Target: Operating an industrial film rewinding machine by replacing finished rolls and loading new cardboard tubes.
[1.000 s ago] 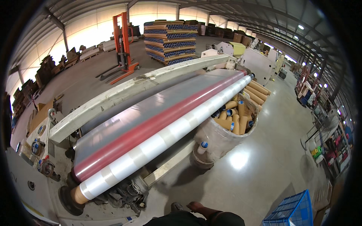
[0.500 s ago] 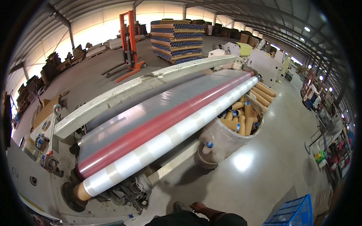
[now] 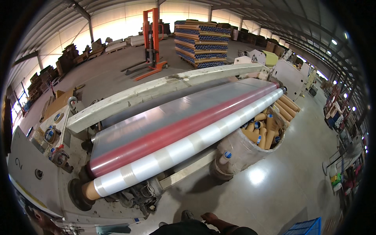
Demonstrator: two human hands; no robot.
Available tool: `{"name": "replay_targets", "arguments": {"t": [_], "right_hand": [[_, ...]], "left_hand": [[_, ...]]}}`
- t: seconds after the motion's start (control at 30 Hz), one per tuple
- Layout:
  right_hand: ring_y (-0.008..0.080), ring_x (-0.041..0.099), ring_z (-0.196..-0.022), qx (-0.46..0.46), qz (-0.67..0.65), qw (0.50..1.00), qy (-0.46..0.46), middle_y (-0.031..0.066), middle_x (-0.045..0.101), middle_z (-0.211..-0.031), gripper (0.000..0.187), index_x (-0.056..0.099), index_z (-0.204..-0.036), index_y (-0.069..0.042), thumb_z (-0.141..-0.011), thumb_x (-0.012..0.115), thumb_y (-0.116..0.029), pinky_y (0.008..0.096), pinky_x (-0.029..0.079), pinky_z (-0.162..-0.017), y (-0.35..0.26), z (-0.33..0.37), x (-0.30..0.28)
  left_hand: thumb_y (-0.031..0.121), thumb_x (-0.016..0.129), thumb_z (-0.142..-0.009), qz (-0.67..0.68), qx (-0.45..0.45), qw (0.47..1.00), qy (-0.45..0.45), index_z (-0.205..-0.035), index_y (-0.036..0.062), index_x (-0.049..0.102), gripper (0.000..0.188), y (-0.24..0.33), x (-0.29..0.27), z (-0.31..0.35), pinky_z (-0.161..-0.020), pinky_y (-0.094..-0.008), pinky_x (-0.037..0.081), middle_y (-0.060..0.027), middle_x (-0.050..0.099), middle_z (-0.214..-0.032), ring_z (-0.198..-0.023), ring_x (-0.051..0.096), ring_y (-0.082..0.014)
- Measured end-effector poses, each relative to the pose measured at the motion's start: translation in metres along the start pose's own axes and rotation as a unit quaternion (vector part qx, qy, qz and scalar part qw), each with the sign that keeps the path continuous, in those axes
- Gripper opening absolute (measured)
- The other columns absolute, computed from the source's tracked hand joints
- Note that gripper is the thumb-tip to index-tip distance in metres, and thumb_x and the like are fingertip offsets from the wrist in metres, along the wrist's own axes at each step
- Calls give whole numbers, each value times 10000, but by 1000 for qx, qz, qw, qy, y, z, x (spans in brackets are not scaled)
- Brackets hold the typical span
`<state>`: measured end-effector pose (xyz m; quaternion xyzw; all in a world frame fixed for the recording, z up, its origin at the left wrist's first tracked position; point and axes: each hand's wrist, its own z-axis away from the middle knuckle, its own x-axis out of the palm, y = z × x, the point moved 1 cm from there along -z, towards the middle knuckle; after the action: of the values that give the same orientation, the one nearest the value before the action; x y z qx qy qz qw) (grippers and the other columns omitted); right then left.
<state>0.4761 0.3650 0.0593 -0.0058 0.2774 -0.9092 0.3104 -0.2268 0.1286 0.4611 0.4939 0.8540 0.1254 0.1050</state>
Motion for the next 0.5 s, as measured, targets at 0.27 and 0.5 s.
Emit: {"name": "replay_targets", "arguments": {"t": [0.27, 0.5], "right_hand": [[200, 656, -758, 8, -10, 1000, 5, 97, 635, -930, 438, 582, -1093, -16, -868, 526, -387, 333, 528, -653, 2, -2, 0], [205, 651, -751, 0, -4, 1000, 2, 103, 631, -938, 450, 576, -1101, -13, -867, 528, -395, 334, 525, -652, 2, -3, 1]], "left_hand": [[118, 435, -928, -30, 26, 999, -2, -1347, -7, 403, 438, 11, -1, 1, -793, -231, 407, -120, 496, -1330, -1122, 507, -190], [122, 430, -935, -83, 31, 996, -21, -1360, -9, 384, 447, 16, -3, 1, -826, -241, 395, -117, 493, -1337, -1133, 493, -181]]}}
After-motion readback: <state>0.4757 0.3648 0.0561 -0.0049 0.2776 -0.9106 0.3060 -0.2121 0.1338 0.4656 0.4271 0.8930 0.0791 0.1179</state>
